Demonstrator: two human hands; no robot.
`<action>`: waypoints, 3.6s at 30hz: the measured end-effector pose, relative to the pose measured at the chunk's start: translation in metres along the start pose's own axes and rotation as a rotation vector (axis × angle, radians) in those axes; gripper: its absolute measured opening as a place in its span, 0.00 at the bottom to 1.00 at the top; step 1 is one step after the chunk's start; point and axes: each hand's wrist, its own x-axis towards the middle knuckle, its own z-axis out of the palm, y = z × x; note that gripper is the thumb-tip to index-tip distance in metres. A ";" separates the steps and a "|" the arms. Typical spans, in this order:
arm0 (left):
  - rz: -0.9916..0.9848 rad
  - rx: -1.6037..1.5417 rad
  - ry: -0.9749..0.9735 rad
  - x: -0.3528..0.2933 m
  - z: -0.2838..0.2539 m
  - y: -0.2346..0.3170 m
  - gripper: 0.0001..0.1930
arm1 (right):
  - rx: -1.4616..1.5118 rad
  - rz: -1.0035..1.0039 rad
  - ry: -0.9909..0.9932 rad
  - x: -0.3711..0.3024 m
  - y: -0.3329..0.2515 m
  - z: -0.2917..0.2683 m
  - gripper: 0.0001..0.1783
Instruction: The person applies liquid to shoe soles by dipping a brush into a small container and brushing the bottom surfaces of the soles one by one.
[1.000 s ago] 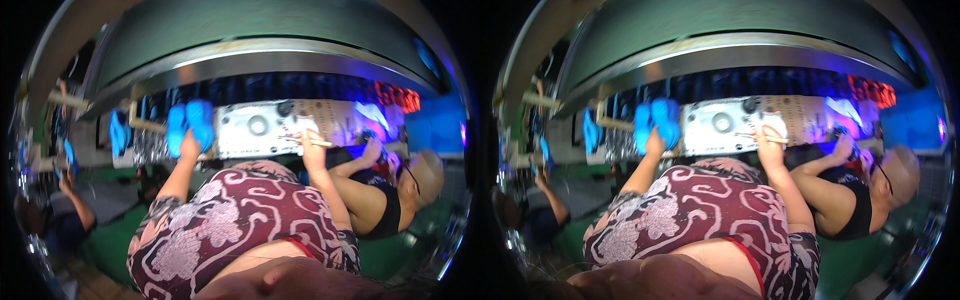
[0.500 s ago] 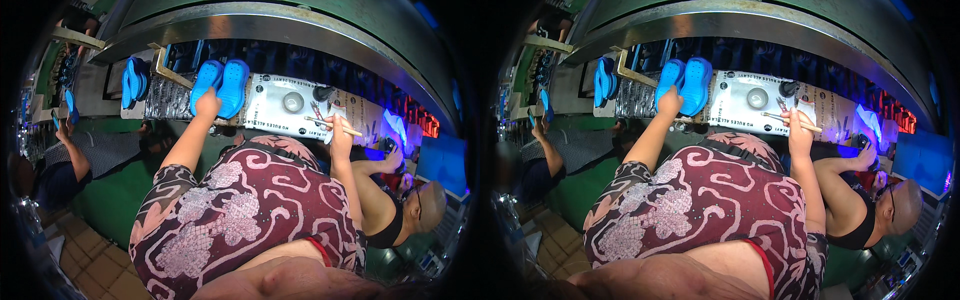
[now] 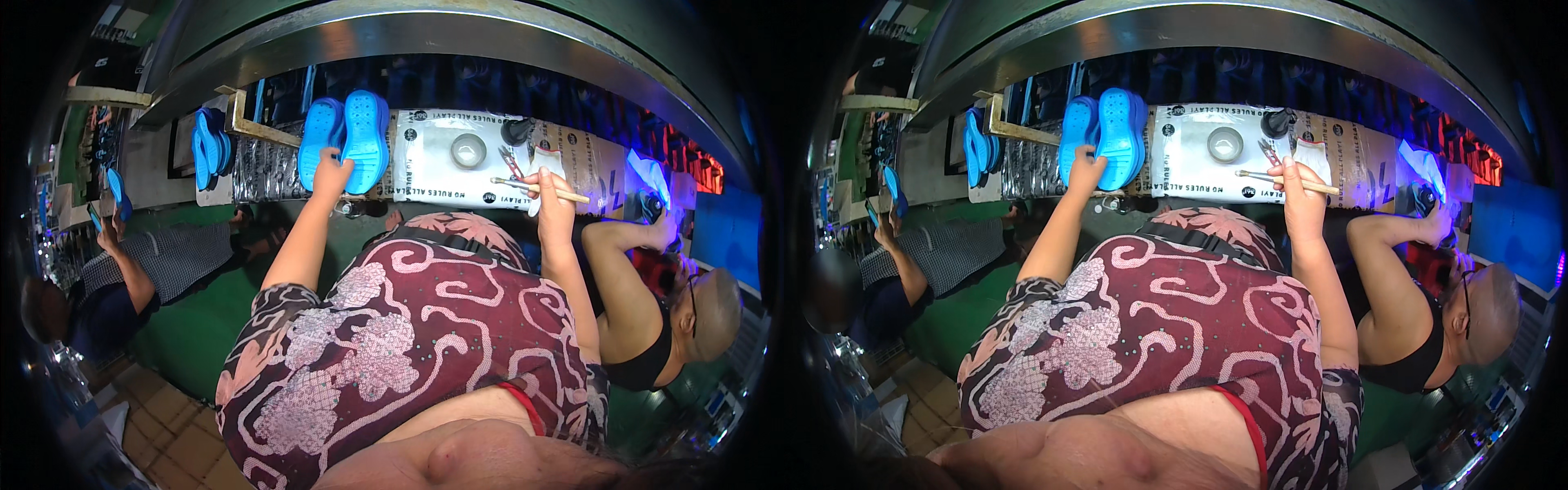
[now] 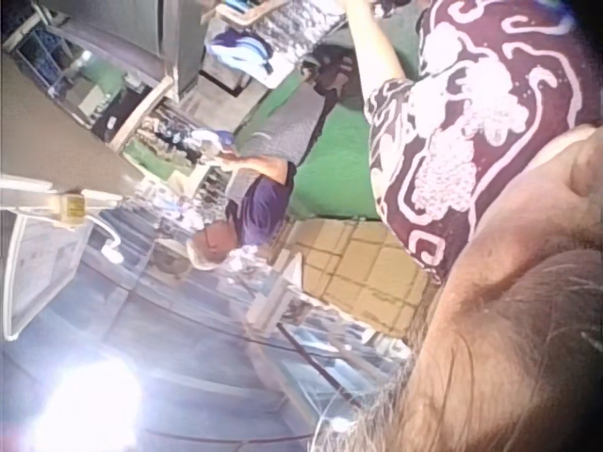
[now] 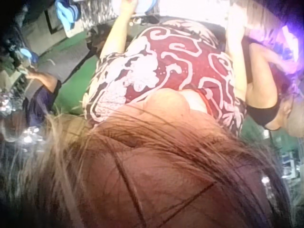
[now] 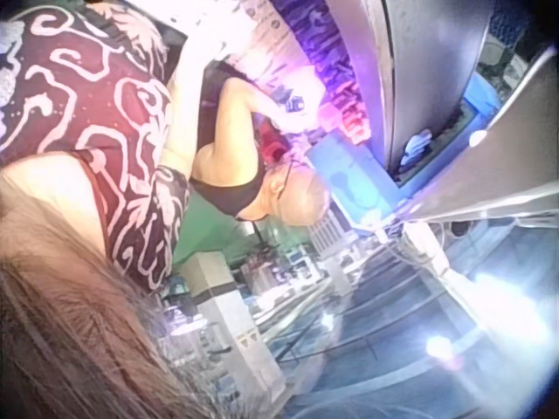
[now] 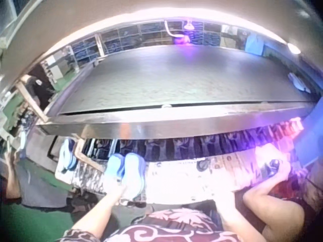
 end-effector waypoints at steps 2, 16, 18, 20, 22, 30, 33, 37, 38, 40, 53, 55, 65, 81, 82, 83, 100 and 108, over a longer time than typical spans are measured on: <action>-0.414 -1.091 -0.551 -0.007 -0.009 0.001 0.14 | 0.009 -0.004 0.006 -0.001 -0.001 -0.002 0.17; 0.148 -1.097 -0.145 -0.067 -0.073 0.168 0.20 | -0.190 -0.539 -0.204 0.006 -0.064 0.010 0.14; 0.241 -1.042 -0.068 -0.064 -0.080 0.187 0.19 | -0.278 -0.741 -0.242 0.009 -0.070 0.016 0.12; 0.248 -1.051 -0.103 -0.064 -0.082 0.197 0.19 | -0.319 -0.834 -0.238 0.009 -0.071 0.021 0.11; 0.277 -1.093 -0.112 -0.064 -0.080 0.204 0.19 | -0.365 -0.866 -0.228 0.009 -0.069 0.024 0.12; 0.430 -0.970 0.026 -0.059 -0.077 0.209 0.16 | -0.479 -0.778 -0.210 0.009 -0.071 0.009 0.13; 0.453 -0.930 0.034 -0.060 -0.076 0.212 0.16 | -0.444 -0.793 -0.208 0.012 -0.072 0.013 0.12; 0.477 -0.896 -0.001 -0.058 -0.074 0.208 0.15 | -0.568 -0.876 -0.245 0.015 -0.075 0.016 0.10; 0.473 -0.895 0.001 -0.058 -0.074 0.208 0.15 | -0.558 -0.901 -0.206 0.018 -0.073 0.014 0.09; 0.502 -0.873 0.046 -0.058 -0.075 0.208 0.15 | -0.521 -0.880 -0.161 0.017 -0.072 0.010 0.09; 0.694 -1.068 0.208 -0.051 -0.074 0.228 0.20 | -0.508 -0.935 -0.223 0.015 -0.071 0.013 0.08; 0.799 -0.929 0.077 -0.046 -0.069 0.221 0.30 | -0.483 -0.957 -0.184 0.015 -0.074 0.016 0.10; 0.729 -0.974 0.273 -0.050 -0.071 0.224 0.15 | -0.446 -0.901 -0.232 0.014 -0.071 0.018 0.09; 0.502 -1.132 -0.130 -0.044 -0.135 0.245 0.26 | -0.345 -0.636 0.041 0.000 -0.065 -0.035 0.16; 0.394 -1.183 -0.312 -0.038 -0.139 0.238 0.26 | -0.329 -0.583 0.078 -0.004 -0.062 -0.040 0.16; 0.371 -1.211 -0.539 -0.033 -0.149 0.244 0.30 | -0.308 -0.530 0.110 -0.010 -0.058 -0.045 0.16; 0.149 -1.881 -1.435 0.060 -0.097 0.568 0.19 | -0.243 -0.187 0.393 -0.042 -0.048 -0.058 0.19; 0.281 -1.187 -0.589 0.072 -0.034 0.222 0.16 | -0.133 -0.196 0.323 -0.034 -0.015 -0.053 0.17</action>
